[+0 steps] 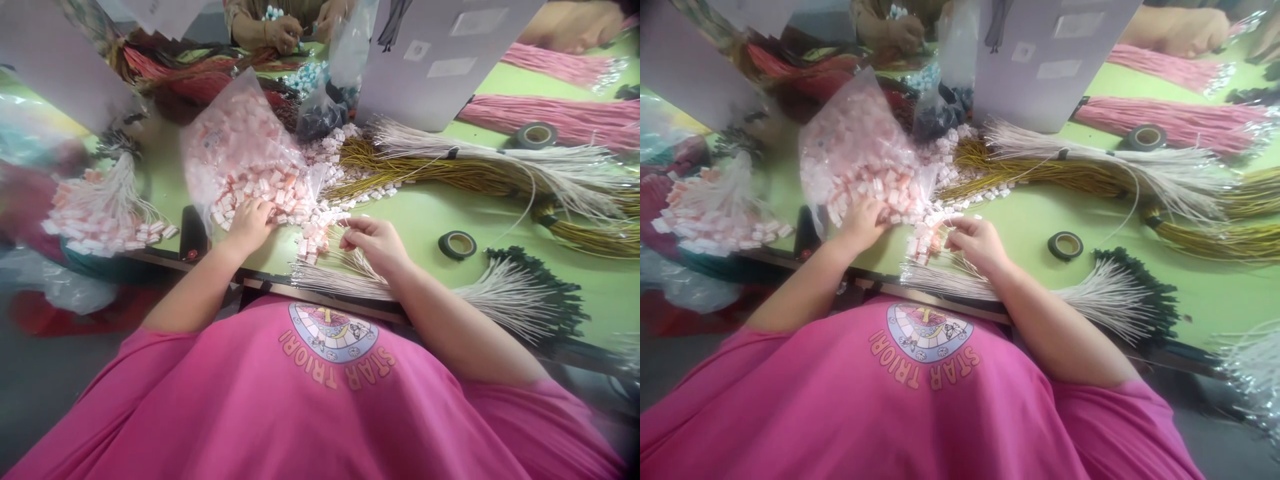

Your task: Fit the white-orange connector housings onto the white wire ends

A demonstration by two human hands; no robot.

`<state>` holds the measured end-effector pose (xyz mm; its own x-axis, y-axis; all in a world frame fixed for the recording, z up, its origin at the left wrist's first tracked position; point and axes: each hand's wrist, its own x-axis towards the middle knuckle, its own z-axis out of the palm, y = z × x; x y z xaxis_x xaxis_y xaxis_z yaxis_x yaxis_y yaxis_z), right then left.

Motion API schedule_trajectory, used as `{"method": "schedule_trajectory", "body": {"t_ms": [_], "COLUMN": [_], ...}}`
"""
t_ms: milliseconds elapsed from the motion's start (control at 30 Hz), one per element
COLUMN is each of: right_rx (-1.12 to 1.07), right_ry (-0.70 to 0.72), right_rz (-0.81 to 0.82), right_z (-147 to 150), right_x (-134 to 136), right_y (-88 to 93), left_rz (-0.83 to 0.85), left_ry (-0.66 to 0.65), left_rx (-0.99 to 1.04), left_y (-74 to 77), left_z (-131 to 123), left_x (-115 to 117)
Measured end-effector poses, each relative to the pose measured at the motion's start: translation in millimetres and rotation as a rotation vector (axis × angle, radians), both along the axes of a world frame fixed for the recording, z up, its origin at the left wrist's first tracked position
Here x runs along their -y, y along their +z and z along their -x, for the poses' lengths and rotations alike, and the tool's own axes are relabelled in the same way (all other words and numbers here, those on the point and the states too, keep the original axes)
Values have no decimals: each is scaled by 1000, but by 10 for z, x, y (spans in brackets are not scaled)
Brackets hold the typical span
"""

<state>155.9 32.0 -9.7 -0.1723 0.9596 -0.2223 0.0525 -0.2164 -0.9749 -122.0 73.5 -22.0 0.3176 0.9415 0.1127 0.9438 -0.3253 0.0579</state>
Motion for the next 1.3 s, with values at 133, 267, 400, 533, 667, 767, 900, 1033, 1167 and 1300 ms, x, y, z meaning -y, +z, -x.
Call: {"method": "schedule_trajectory", "body": {"t_ms": [133, 267, 400, 533, 667, 767, 900, 1033, 1167, 1300], "right_rx": [7, 48, 106, 176, 319, 420, 485, 513, 499, 446], "right_ry": [42, 47, 47, 68, 74, 83, 116, 140, 156, 186], "right_rz": [-23, -35, -41, -112, -254, -348, -425, -414, -393, -360], "right_z": [-2, -17, -23, -9, 16, 27, 29, 33, 39, 33], "right_x": [1, -3, 1, 23, 57, 82, 92, 75, 63, 59], "right_y": [-9, 5, 20, 37, 60, 60, 35, 14, 15, 10], "left_rz": [81, 128, 132, 457, 949, 974, 920, 900, 866, 760], "left_ry": [-54, -58, -10, -12, -47, 52, 100, 108, 124, 55], "left_rx": [30, 70, 292, 943, 1329, 1430, 1433, 1400, 1369, 1267], "left_y": [60, 167, 278, 329, 284, 232, 194, 203, 220, 215], "left_z": [66, 179, 92, -343, -748, -849, -856, -878, -910, -938], "left_x": [-78, -136, -43, 229, 392, 397, 392, 413, 426, 442]}}
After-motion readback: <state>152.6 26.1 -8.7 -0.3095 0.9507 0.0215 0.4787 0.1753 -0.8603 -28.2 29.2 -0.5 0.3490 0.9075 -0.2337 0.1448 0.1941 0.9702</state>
